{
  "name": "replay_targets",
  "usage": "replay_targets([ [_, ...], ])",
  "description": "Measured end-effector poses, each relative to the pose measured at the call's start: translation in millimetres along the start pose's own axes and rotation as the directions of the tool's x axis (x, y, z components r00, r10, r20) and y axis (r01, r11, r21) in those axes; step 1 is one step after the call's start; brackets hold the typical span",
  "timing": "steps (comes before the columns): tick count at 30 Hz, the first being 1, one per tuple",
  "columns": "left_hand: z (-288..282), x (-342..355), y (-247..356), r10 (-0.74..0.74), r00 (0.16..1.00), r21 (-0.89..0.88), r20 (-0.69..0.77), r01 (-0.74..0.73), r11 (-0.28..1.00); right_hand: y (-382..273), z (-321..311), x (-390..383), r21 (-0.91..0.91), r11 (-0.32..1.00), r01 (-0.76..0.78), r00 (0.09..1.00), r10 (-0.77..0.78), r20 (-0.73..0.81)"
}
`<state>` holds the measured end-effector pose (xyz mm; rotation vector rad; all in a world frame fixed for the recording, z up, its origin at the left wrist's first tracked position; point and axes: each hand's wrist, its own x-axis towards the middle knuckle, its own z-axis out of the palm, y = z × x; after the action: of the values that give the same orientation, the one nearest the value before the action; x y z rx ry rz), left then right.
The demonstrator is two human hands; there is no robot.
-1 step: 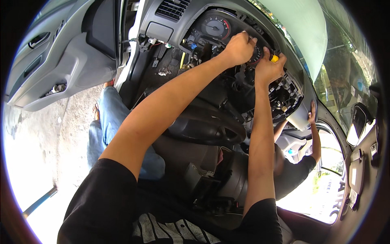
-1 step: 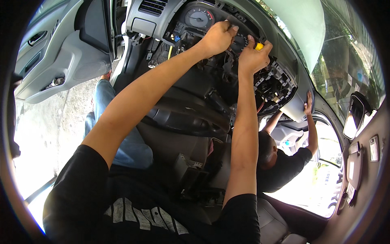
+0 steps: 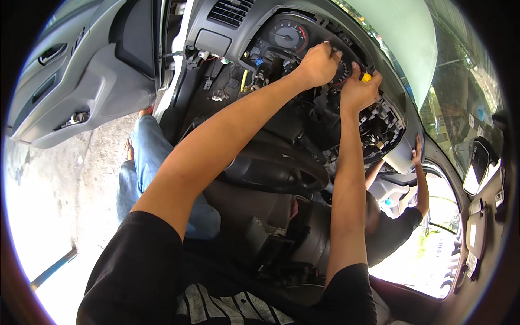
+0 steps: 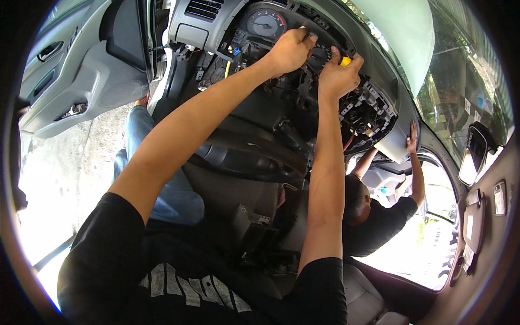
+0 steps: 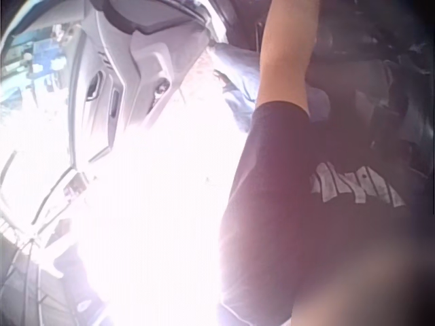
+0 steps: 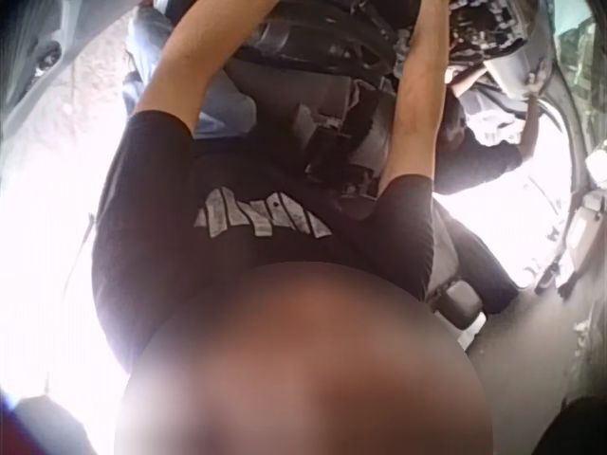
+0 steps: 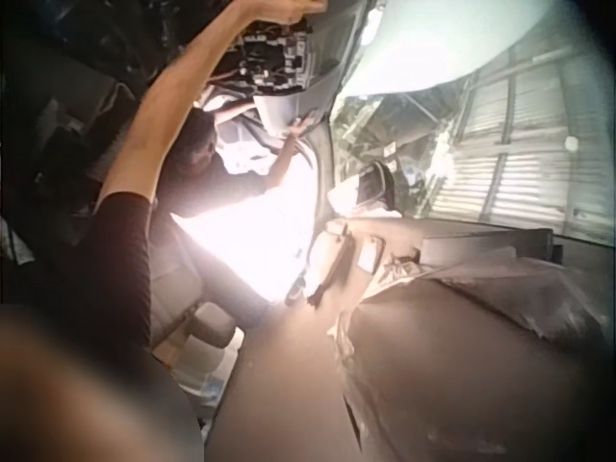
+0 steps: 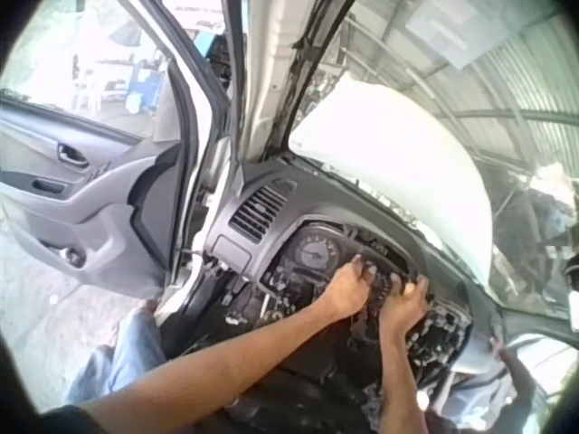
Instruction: The person removes the dashboard trim and uses a screwdriver to detach the car stereo. They disconnect the wiring harness, clean the stereo unit with a cloth, and reinstall it into the dashboard cavity, securing it with screws.
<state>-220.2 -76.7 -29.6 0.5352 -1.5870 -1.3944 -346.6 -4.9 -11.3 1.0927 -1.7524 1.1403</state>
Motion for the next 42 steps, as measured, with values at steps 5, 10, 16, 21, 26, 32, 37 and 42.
replay_targets([
  [5, -14, -2, -12, -0.015, 0.996, 0.237, 0.084, -0.006, 0.972, -12, 2, -17, -0.067, 0.992, -0.111, 0.987, 0.118, 0.111],
  [10, -21, -8, -17, -0.094, 0.983, 0.504, 0.160, 0.001, 0.864, -12, -30, -25, -0.012, 0.993, -0.121, 0.982, 0.121, 0.144],
  [16, -18, -26, -24, -0.308, 0.948, 0.300, 0.082, 0.271, 0.915, -2, -116, -3, 0.512, 0.759, -0.402, 0.908, 0.257, 0.332],
  [21, -9, -26, -33, -0.619, 0.676, -0.148, 0.399, 0.714, 0.684, -6, -156, -2, 0.751, 0.547, -0.370, 0.929, 0.242, 0.281],
  [26, 21, -13, -27, -0.612, 0.657, -0.126, 0.441, 0.720, 0.682, -4, -155, -13, 0.816, 0.540, -0.204, 0.932, 0.363, -0.007],
  [32, 36, -11, -10, -0.572, 0.711, -0.458, 0.410, 0.702, 0.546, -9, -158, -25, 0.856, 0.471, -0.211, 0.791, 0.597, -0.133],
  [37, 20, -15, 1, -0.513, 0.763, -0.715, 0.393, 0.605, 0.352, -26, -160, -25, 0.861, 0.489, -0.137, 0.770, 0.600, -0.219],
  [42, 11, -13, 15, -0.417, 0.819, -0.839, 0.394, 0.506, 0.202, -46, -155, -14, 0.878, 0.478, -0.028, 0.746, 0.594, -0.300],
])
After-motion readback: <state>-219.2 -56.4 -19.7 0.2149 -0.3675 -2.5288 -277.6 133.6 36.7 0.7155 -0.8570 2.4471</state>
